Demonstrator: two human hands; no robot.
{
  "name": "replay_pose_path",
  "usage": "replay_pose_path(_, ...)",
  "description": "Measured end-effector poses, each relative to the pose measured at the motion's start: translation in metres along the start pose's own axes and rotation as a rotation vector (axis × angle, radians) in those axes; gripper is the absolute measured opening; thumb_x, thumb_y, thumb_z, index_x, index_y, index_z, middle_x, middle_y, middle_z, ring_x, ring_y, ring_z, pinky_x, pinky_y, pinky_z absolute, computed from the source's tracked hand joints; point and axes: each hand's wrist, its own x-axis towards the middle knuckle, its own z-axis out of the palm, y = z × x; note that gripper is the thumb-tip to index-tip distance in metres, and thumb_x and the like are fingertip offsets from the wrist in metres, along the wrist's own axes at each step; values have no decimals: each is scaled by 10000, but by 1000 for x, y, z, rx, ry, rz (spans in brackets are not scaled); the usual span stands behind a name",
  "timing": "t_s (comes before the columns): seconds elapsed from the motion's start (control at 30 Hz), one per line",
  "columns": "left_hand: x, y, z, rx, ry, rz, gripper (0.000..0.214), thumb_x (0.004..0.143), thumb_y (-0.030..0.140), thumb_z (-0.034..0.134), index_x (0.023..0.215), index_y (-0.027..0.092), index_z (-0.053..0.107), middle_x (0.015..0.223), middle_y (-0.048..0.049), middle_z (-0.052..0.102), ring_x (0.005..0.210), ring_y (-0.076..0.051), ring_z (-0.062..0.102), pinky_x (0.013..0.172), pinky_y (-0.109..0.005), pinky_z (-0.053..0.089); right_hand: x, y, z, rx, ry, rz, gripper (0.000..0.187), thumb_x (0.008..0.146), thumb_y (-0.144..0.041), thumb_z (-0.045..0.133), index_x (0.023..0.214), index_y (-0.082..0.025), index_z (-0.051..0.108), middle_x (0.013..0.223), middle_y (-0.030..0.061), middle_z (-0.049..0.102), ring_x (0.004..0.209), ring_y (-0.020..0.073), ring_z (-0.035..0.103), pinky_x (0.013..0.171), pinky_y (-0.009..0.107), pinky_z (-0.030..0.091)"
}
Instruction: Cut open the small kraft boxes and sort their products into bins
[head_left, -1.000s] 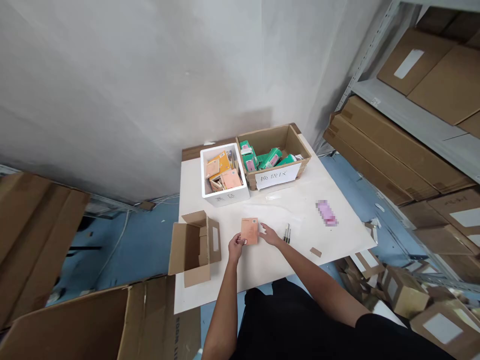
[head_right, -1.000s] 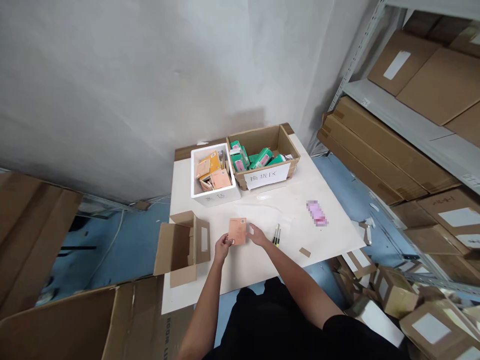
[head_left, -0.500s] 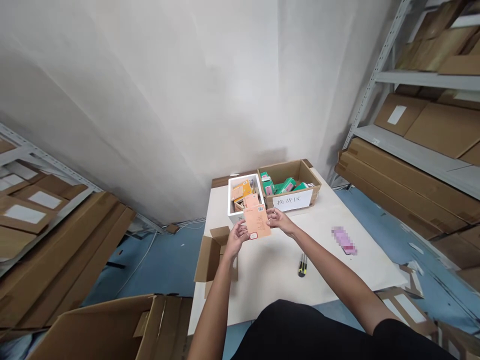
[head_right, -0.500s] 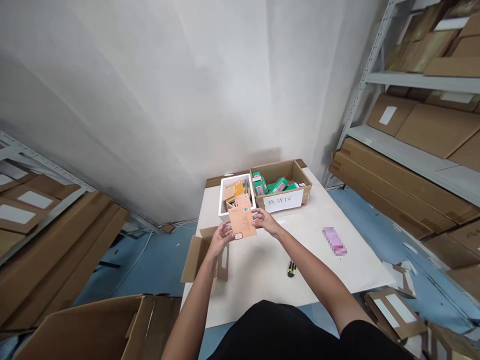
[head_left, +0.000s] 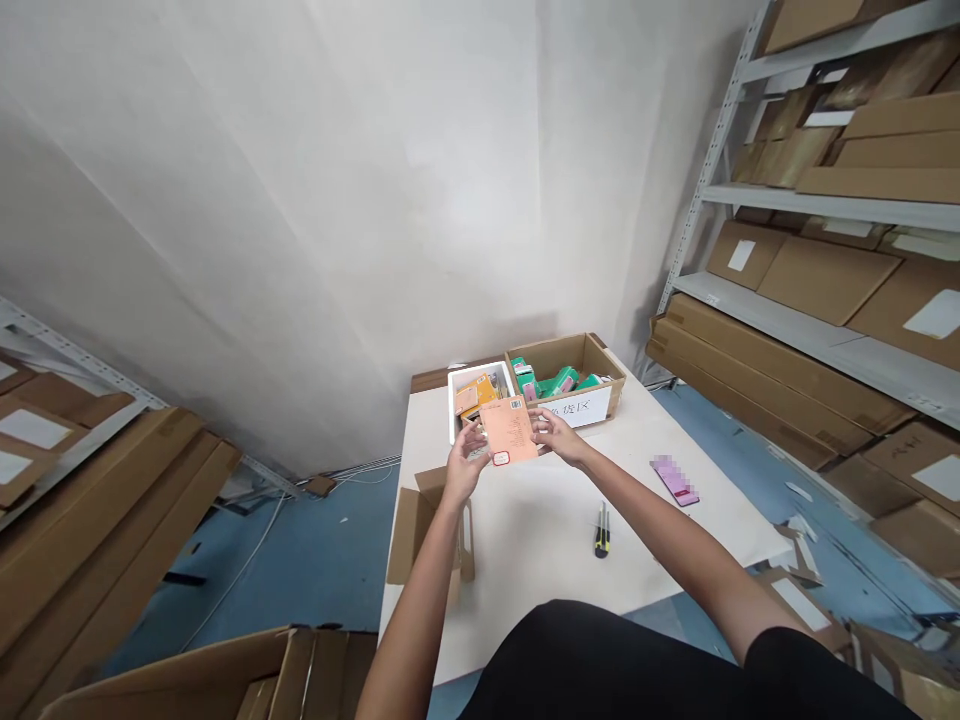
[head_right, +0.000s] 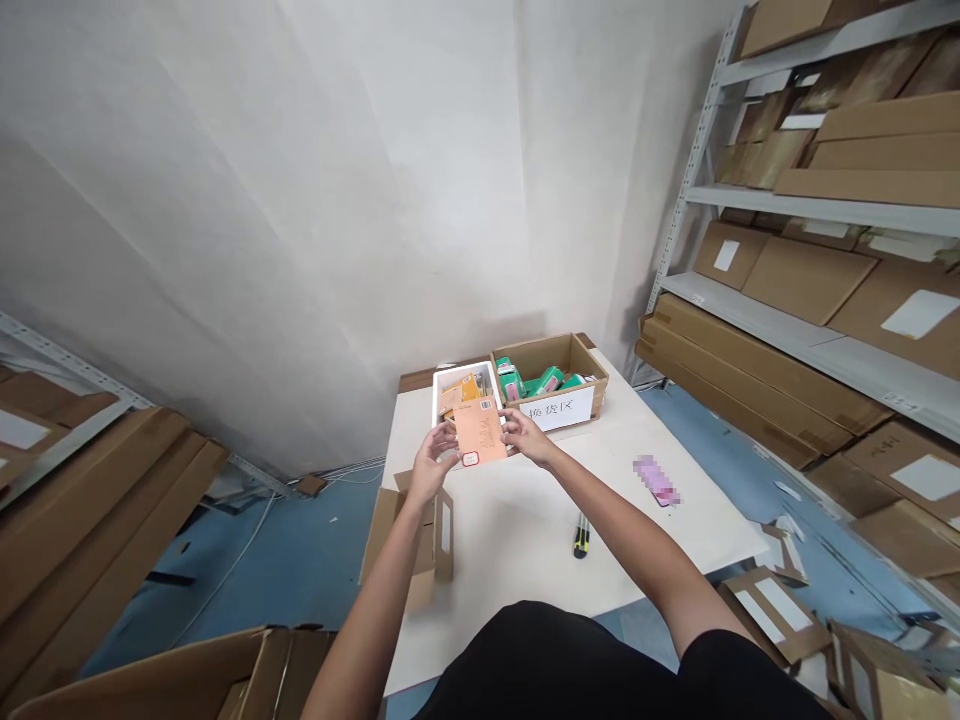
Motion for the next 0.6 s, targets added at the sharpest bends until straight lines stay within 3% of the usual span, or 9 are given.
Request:
replay_pose_path(0.1,-2,9,21,94,51,75,581,809,395,830,1360,271,694,1359,-117,681,1244,-272,660,1005,-411,573,3,-1,7,-49,64,-87,578,759,-291,760,1314,-301,599,999,6,675,874,188,699,675,298,614)
replay_pose_path(0.2,-3,15,51,65,-60,119,591,870,402,780,1436,281,663,1491,-112,627,1351,-292,616,1086,-434,537,4,-1,18,-157,8,-234,572,812,-253,685,1378,-298,615,1235,67,672,999,209,713,765,326,622)
replay_pose_path(0.3,1,17,70,10,-8,139,628,859,395,790,1458,262,652,1511,-112,626,1365,-307,617,1139,-455,501,4,2,26,-251,-57,-365,586,847,-221,630,1427,-306,621,1424,91,597,1178,238,689,917,376,604)
replay_pose_path(0.43,10,15,67,-62,81,86,685,827,433,815,1460,229,654,1442,-130,682,1236,-306,701,1078,-461,551,7,8,14,-220,-80,-382,615,862,-263,661,1472,-305,594,1452,91,598,1272,252,656,1056,428,548)
replay_pose_path(0.6,15,16,52,-156,85,-41,850,708,516,903,1453,189,657,1308,-142,741,1133,-292,720,931,-436,622,9,11,-20,-131,258,-227,691,748,-359,840,1402,-274,633,1334,94,675,1089,245,706,986,451,586)
